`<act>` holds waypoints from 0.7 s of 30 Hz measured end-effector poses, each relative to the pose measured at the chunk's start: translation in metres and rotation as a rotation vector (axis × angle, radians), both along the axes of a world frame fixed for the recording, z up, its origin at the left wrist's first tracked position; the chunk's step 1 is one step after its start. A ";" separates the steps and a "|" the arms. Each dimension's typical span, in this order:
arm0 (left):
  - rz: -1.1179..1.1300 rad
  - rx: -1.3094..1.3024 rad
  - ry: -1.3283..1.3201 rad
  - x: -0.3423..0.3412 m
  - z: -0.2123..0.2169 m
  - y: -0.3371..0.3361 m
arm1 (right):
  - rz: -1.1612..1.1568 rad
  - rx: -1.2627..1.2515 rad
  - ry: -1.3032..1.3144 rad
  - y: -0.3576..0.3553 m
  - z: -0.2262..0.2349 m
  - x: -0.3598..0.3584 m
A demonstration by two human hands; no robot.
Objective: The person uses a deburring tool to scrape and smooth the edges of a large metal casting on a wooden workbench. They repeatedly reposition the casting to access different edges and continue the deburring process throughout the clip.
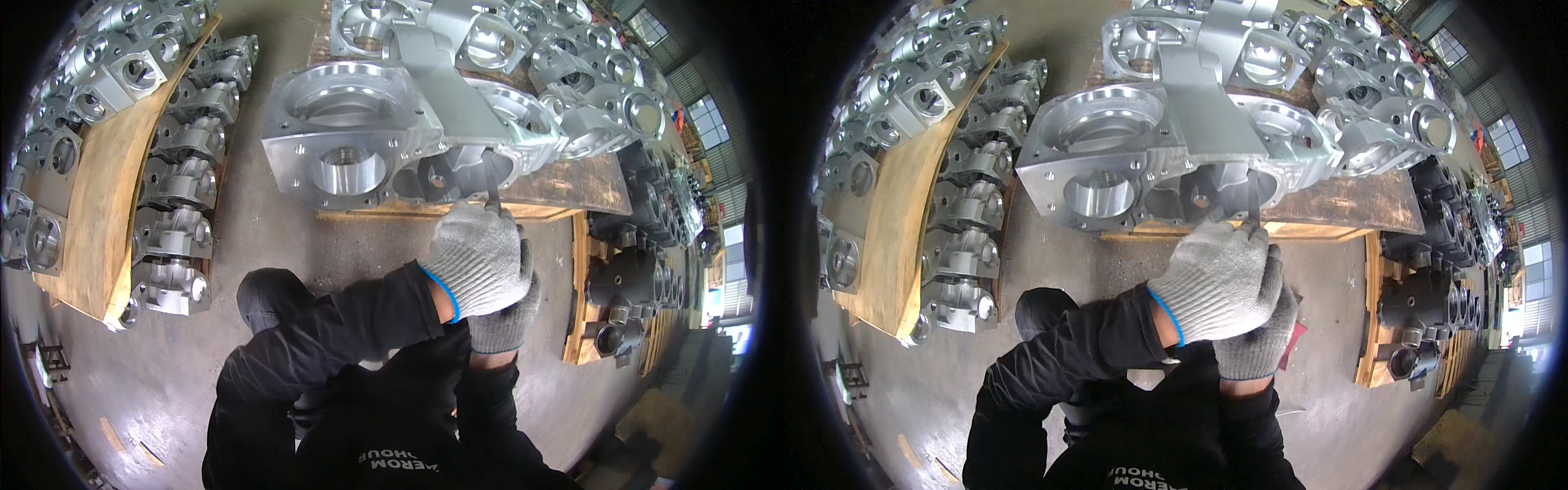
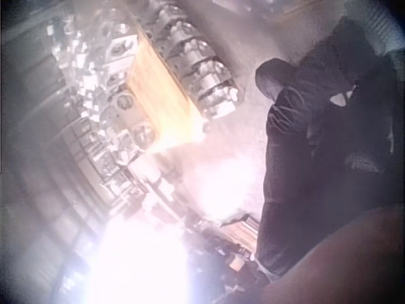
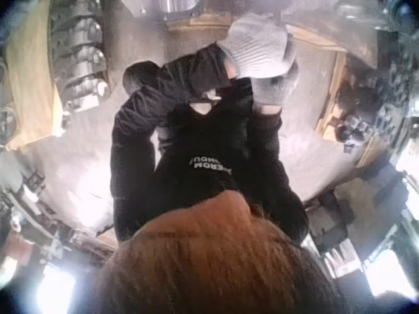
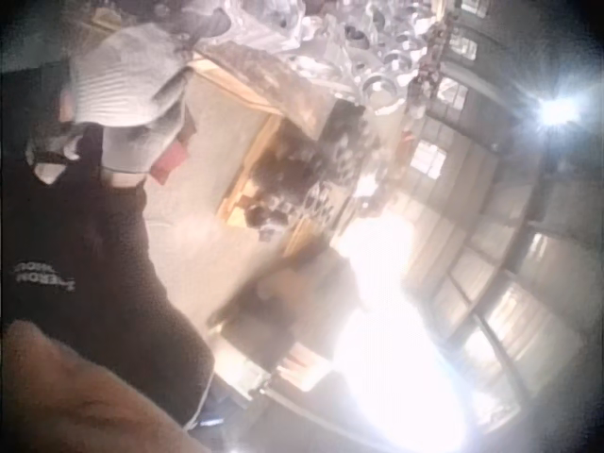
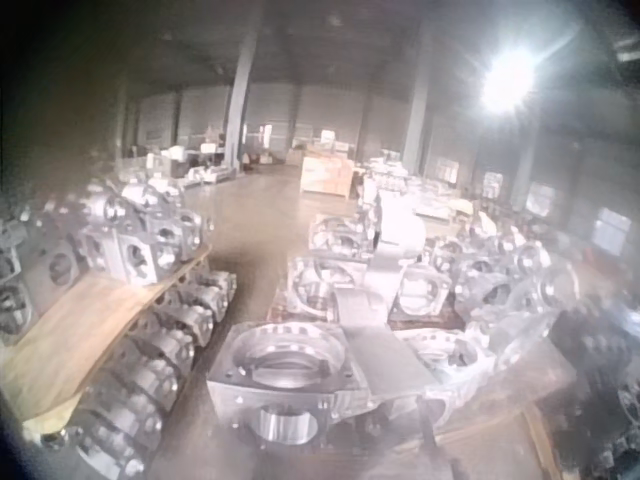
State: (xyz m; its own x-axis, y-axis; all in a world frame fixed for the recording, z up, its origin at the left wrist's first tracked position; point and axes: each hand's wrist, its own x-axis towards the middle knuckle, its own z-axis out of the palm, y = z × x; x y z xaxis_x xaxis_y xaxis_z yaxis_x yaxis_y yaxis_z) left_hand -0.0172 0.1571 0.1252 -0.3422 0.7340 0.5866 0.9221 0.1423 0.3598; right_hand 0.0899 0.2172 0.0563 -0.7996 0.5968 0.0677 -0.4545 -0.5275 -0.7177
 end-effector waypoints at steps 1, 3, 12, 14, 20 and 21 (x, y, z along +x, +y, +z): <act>0.049 -0.264 -0.129 0.004 0.001 0.003 | 0.201 -0.397 0.269 0.004 -0.009 0.000; 0.200 -0.187 -0.177 0.007 -0.003 0.014 | -0.021 -0.068 0.036 0.011 -0.025 0.002; 0.067 -0.201 -0.151 -0.002 -0.013 0.018 | -0.087 0.303 -0.249 0.013 0.001 -0.001; -0.046 -0.306 0.039 0.001 -0.013 0.018 | -0.031 0.082 -0.222 0.007 0.020 0.001; 0.042 -0.218 -0.247 -0.005 0.003 0.011 | -0.082 0.579 -0.503 0.001 0.041 -0.010; 0.005 -0.207 -0.215 -0.001 0.008 0.004 | -0.042 1.067 -0.807 -0.002 0.049 -0.008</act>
State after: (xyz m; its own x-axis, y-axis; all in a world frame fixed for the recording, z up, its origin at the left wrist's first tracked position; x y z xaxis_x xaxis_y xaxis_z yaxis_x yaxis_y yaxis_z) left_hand -0.0179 0.1613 0.1333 -0.4466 0.8283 0.3383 0.8267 0.2374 0.5100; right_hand 0.0815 0.2153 0.1055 -0.8188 0.5731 0.0339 0.2869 0.4595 -0.8405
